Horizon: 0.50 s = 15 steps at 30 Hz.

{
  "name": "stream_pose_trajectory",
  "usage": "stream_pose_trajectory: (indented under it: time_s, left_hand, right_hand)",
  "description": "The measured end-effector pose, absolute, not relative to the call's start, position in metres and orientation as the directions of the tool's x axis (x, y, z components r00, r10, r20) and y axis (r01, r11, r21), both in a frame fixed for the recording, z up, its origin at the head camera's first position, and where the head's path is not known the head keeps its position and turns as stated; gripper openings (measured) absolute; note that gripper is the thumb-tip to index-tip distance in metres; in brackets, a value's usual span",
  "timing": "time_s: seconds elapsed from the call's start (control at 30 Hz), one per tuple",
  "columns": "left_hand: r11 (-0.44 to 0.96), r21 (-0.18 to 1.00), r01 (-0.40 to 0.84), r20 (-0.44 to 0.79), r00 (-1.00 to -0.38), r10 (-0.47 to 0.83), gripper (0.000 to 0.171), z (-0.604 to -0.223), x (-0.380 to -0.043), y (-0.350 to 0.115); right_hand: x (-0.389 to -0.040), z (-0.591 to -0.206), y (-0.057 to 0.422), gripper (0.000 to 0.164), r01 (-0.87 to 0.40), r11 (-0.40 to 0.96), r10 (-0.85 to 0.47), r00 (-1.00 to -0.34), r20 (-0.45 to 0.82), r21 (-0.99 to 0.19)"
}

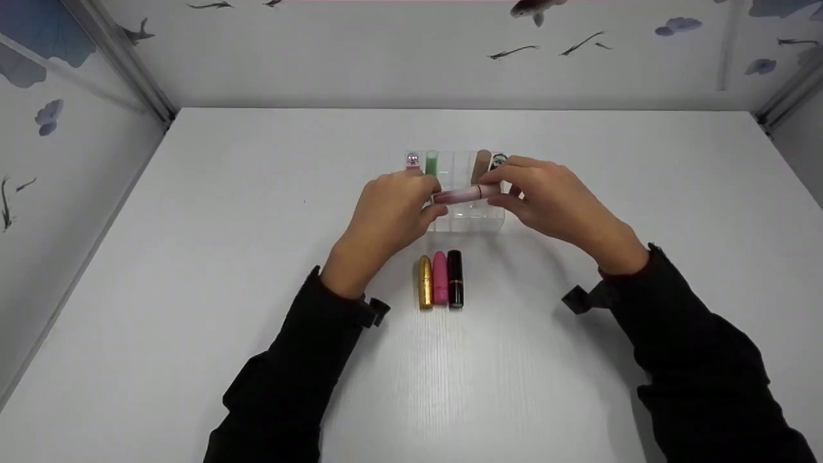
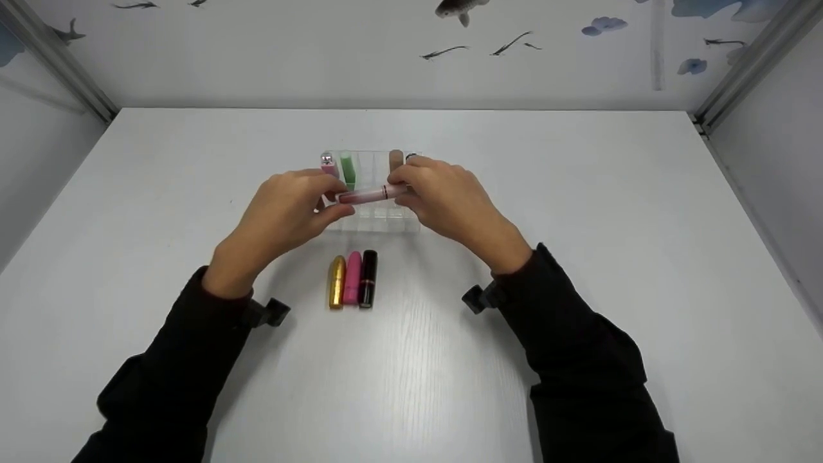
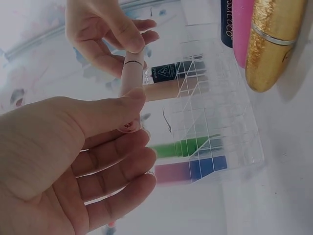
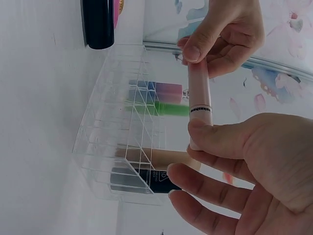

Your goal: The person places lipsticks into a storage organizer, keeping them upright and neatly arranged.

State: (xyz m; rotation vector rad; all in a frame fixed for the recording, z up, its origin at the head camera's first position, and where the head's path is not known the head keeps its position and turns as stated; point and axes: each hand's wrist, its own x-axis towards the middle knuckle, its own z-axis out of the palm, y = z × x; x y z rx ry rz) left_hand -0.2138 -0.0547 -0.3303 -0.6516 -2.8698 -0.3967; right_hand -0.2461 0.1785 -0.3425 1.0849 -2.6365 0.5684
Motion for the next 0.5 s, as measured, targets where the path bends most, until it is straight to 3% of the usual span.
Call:
stream_pose_trajectory:
  time_s: [0.17, 0.5]
  left_hand:
    - [0.867, 0.224, 0.445, 0.239, -0.888, 0.394, 0.027, -0.3287, -0.2139, -0.0565]
    - [0.868, 0.241, 0.434, 0.204, -0.897, 0.392, 0.031, -0.328, -0.2136, -0.0558]
  right_hand:
    - [-0.2482, -0.3425, 0.1784, 0.021, -0.675, 0.669, -0.568, -0.735, 0.371, -0.311]
    - [-0.2498, -0.3437, 0.1777, 0.024, -0.663, 0.66, -0.541, -0.745, 0.389, -0.353]
